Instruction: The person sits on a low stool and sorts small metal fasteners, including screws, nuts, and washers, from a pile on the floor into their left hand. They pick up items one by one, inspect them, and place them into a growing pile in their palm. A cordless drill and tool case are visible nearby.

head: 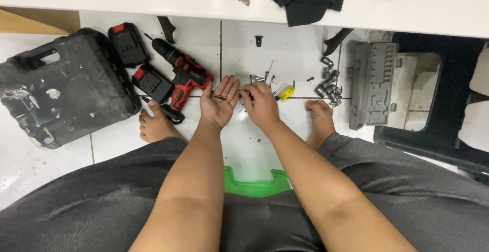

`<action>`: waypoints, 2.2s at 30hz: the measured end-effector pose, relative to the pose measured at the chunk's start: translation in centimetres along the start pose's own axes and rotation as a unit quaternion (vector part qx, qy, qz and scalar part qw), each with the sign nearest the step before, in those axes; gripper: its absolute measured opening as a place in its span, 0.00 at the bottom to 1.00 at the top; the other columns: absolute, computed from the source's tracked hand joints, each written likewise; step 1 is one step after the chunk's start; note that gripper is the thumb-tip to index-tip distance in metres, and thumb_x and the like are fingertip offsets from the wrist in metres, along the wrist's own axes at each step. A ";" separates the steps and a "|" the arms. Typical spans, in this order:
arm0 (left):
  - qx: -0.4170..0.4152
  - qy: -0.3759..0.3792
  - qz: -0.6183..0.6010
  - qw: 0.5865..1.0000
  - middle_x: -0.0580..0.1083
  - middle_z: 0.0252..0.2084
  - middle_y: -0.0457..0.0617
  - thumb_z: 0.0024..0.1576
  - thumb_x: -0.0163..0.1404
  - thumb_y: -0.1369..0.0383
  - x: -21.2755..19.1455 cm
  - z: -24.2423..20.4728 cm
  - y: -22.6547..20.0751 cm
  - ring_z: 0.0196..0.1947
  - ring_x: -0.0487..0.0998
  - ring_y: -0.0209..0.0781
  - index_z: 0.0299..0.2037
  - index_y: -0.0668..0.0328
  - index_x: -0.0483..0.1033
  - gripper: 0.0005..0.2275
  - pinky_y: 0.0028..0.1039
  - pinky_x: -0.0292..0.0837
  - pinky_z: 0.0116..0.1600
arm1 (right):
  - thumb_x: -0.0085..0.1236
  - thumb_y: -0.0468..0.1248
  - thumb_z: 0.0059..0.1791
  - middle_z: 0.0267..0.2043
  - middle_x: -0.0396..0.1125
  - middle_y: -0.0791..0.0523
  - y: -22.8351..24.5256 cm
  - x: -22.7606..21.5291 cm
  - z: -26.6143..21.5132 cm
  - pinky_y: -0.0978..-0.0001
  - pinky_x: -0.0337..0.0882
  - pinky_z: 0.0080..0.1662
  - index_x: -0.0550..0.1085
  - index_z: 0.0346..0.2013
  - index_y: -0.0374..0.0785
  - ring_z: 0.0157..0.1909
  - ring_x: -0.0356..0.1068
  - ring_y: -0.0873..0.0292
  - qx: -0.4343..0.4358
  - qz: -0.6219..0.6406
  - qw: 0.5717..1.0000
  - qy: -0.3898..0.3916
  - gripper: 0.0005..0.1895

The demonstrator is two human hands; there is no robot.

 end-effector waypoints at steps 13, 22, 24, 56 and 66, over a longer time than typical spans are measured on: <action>0.011 0.011 -0.086 0.996 0.74 0.59 0.56 0.58 0.53 0.59 -0.1 -0.1 -0.9 0.61 0.74 0.57 0.44 0.63 0.79 0.15 0.47 0.74 0.62 | 0.58 0.40 0.50 0.36 0.72 0.57 0.4 1.4 -0.1 0.62 0.76 0.43 0.79 0.45 0.50 0.41 0.74 0.53 0.014 0.092 0.996 -0.013 0.09; 0.014 -0.010 -0.109 0.994 0.73 0.60 0.60 0.58 0.51 0.57 0.3 -2.1 -1.3 0.62 0.73 0.60 0.48 0.65 0.77 0.18 0.50 0.68 0.67 | 0.56 0.42 0.52 0.48 0.69 0.56 -5.0 6.4 -2.8 0.58 0.70 0.58 0.79 0.46 0.51 0.58 0.67 0.50 0.088 -0.109 0.958 0.249 0.10; 0.016 -0.013 -0.115 0.993 0.72 0.62 0.60 0.58 0.50 0.56 0.3 -2.5 -1.4 0.62 0.72 0.60 0.52 0.65 0.75 0.20 0.50 0.67 0.68 | 0.57 0.42 0.51 0.47 0.69 0.57 -5.2 6.6 -2.8 0.59 0.69 0.59 0.81 0.42 0.50 0.58 0.66 0.51 0.076 -0.137 0.960 0.232 0.07; 0.007 -0.017 -0.117 0.993 0.77 0.52 0.62 0.54 0.54 0.59 -0.7 -2.1 -1.8 0.59 0.75 0.61 0.32 0.66 0.80 0.14 0.50 0.70 0.66 | 0.61 0.43 0.48 0.48 0.71 0.52 -4.4 6.3 1.5 0.53 0.72 0.55 0.79 0.45 0.45 0.56 0.69 0.45 0.115 -0.053 0.981 0.150 0.12; 0.004 -0.023 -0.104 0.994 0.78 0.52 0.61 0.54 0.53 0.58 -1.8 -2.1 -2.5 0.58 0.76 0.60 0.35 0.64 0.81 0.15 0.49 0.69 0.67 | 0.61 0.48 0.43 0.44 0.69 0.58 -7.1 9.9 1.4 0.51 0.70 0.54 0.78 0.38 0.53 0.55 0.68 0.50 0.133 -0.128 0.971 0.151 0.10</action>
Point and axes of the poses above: each hand's wrist, its own z-axis towards the middle knuckle, its own x-axis out of the palm, y = z × x, the point moved 7 cm from there along z, towards the middle knuckle
